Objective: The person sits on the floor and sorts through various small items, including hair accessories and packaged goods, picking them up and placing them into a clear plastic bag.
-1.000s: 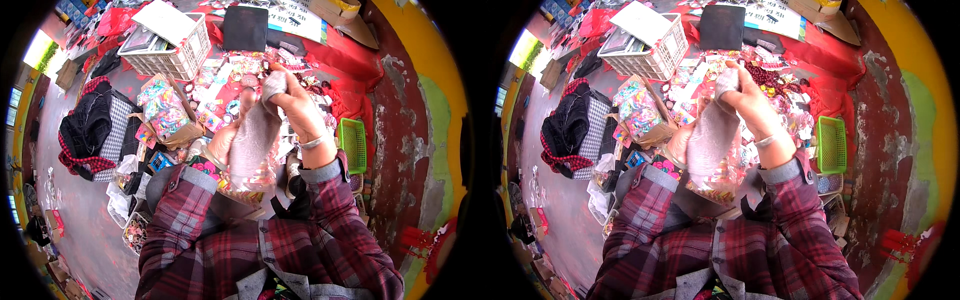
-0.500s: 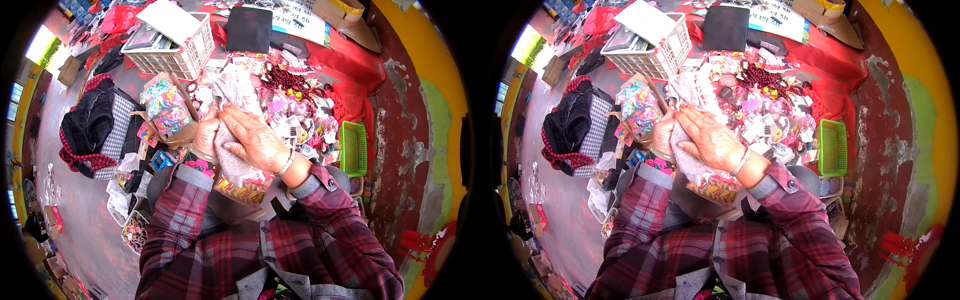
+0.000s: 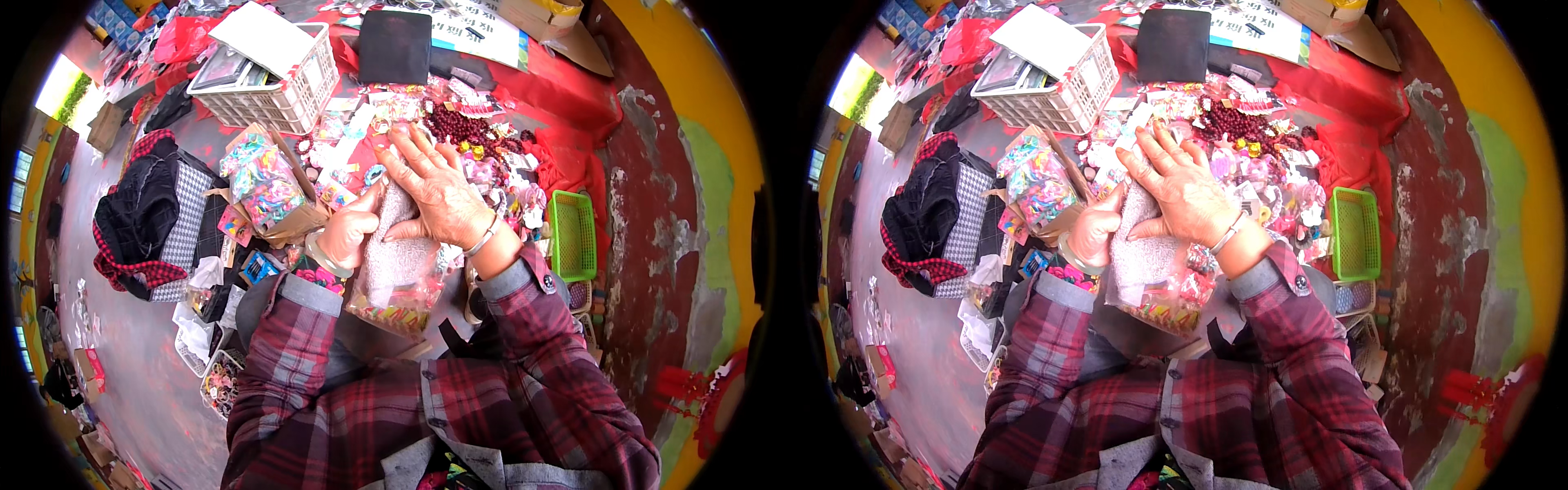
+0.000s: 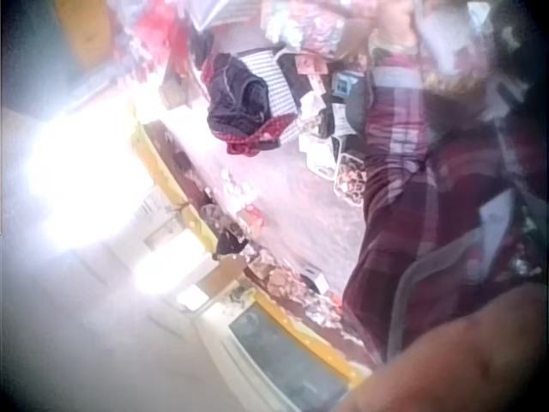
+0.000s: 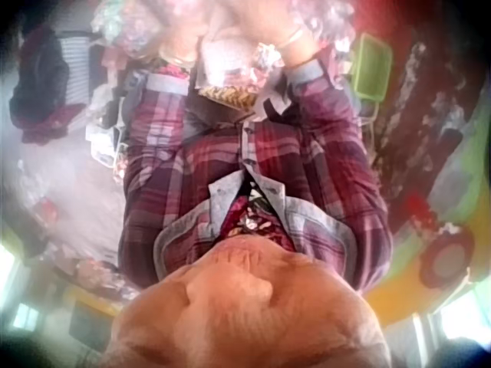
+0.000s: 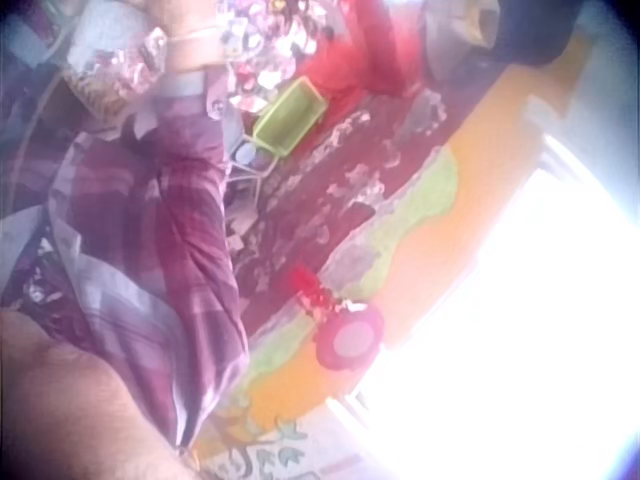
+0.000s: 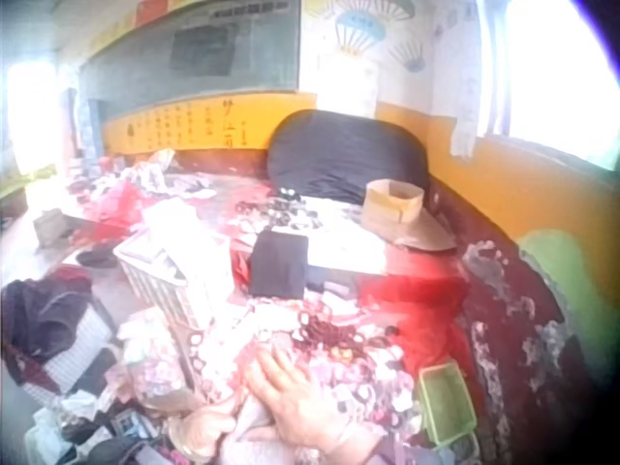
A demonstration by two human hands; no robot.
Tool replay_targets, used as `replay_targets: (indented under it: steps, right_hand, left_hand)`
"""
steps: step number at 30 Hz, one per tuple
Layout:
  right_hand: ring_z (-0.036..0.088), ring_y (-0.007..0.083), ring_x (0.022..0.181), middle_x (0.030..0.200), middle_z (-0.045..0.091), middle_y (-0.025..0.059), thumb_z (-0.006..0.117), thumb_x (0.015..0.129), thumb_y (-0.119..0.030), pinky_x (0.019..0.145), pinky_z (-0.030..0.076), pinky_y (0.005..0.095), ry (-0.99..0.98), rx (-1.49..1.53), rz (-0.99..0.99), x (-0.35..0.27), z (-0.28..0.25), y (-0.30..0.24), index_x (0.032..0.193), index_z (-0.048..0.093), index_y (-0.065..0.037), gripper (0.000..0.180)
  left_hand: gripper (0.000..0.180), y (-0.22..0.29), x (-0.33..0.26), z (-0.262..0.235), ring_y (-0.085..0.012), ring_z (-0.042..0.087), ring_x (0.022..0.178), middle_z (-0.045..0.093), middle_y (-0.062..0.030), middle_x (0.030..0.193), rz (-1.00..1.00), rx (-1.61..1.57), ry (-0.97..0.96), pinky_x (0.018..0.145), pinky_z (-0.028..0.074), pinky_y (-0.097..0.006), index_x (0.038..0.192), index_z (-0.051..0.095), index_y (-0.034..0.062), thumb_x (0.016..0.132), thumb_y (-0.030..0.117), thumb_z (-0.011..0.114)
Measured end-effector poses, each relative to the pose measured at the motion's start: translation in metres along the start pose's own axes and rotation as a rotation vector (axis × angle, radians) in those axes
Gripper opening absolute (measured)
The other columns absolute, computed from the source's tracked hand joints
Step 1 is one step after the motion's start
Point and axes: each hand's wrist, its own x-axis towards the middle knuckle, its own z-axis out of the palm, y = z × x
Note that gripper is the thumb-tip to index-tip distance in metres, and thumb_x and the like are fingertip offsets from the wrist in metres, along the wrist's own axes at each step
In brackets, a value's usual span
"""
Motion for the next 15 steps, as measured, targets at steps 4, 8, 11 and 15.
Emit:
replay_targets:
  steps: [4,8,11,15]
  right_hand:
    - [0.048,0.0373,0.113,0.123,0.048,0.019,0.074,0.066,-0.033,0.092,0.042,0.0413,0.086,0.257,-0.087,0.001,0.007,0.022,0.135,0.036,-0.008,0.083]
    - [0.06,0.0315,0.093,0.097,0.062,0.0149,0.069,0.075,-0.017,0.083,0.046,0.0364,0.046,0.495,0.053,-0.003,-0.002,0.031,0.13,0.043,-0.005,0.062]
    - [0.052,0.0195,0.111,0.116,0.058,0.0116,0.063,0.083,-0.017,0.093,0.04,0.0323,-0.121,0.839,0.214,-0.005,-0.009,0.034,0.131,0.043,-0.005,0.054]
    - [0.048,0.0181,0.115,0.124,0.053,0.0099,0.069,0.079,-0.022,0.097,0.038,0.0331,-0.066,0.879,0.222,-0.011,-0.012,0.041,0.132,0.042,-0.005,0.062]
  left_hand:
    - [0.082,0.005,-0.006,0.003,-0.0244,0.054,0.108,0.047,-0.0145,0.124,-0.096,-0.031,-0.055,0.089,0.045,-0.035,0.143,0.016,0.0072,0.064,-0.005,0.038]
    - [0.084,0.007,-0.012,-0.014,-0.0147,0.052,0.047,0.059,-0.0101,0.09,-0.29,0.083,-0.061,0.04,0.041,-0.024,0.142,0.018,0.0088,0.062,-0.002,0.04]
    - [0.082,0.007,-0.012,-0.002,-0.0136,0.052,0.05,0.058,-0.0103,0.09,-0.293,-0.071,-0.033,0.042,0.041,-0.024,0.141,0.02,0.0083,0.062,-0.002,0.04]
    - [0.079,0.01,-0.01,-0.005,-0.0108,0.053,0.056,0.058,-0.0079,0.092,-0.31,0.173,-0.074,0.047,0.041,-0.022,0.139,0.027,0.0063,0.062,-0.004,0.041]
